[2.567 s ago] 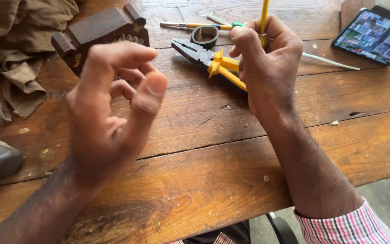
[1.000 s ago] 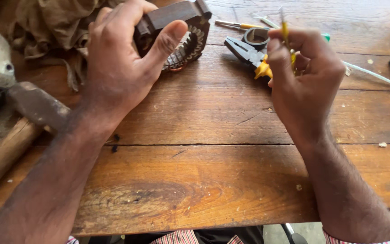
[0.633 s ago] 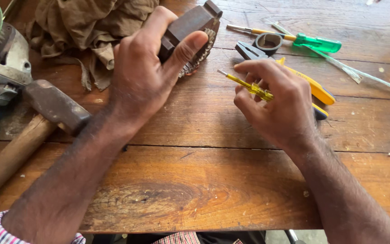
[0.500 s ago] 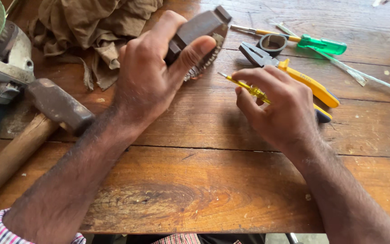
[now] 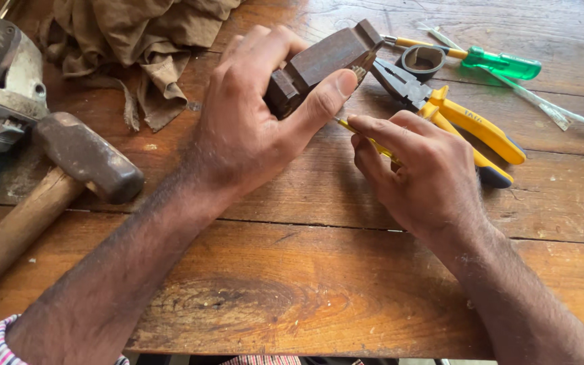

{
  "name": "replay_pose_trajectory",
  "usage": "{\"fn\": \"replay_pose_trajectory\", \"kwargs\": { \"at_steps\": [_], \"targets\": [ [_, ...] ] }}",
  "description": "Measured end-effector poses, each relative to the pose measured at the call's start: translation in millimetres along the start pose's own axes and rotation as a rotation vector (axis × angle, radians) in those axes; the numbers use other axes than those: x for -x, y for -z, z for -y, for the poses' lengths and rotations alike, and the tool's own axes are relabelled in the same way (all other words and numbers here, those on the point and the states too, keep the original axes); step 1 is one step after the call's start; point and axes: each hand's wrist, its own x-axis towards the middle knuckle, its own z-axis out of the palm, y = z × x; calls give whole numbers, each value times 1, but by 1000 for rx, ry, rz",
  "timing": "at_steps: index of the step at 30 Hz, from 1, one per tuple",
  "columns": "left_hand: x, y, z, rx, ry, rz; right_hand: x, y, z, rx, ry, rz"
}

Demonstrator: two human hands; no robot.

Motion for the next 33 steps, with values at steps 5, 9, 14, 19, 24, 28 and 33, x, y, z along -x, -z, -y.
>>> {"fn": "replay_pose_trajectory", "kwargs": {
  "at_steps": [5,9,14,19,24,28,33],
  "targets": [
    [-5,-4,1,313,474,285,2,2,6,-28,17,0],
    [-6,-1,-2,304,468,275,2,-1,9,-23,-11,-9],
    [-5,0,-4,326,435,260,0,-7,12,-52,27,-89],
    [-4,-2,-2,190,412,270,2,-12,16,90,-33,-23],
    [-1,-2,-3,271,199,126,1,-10,14,11,5,-57],
    [2,-4,-2,204,232,129,1,-5,10,-19,-34,-50],
    [0,-5,1,137,286,179,1,0,8,34,5,-101]
  ]
}}
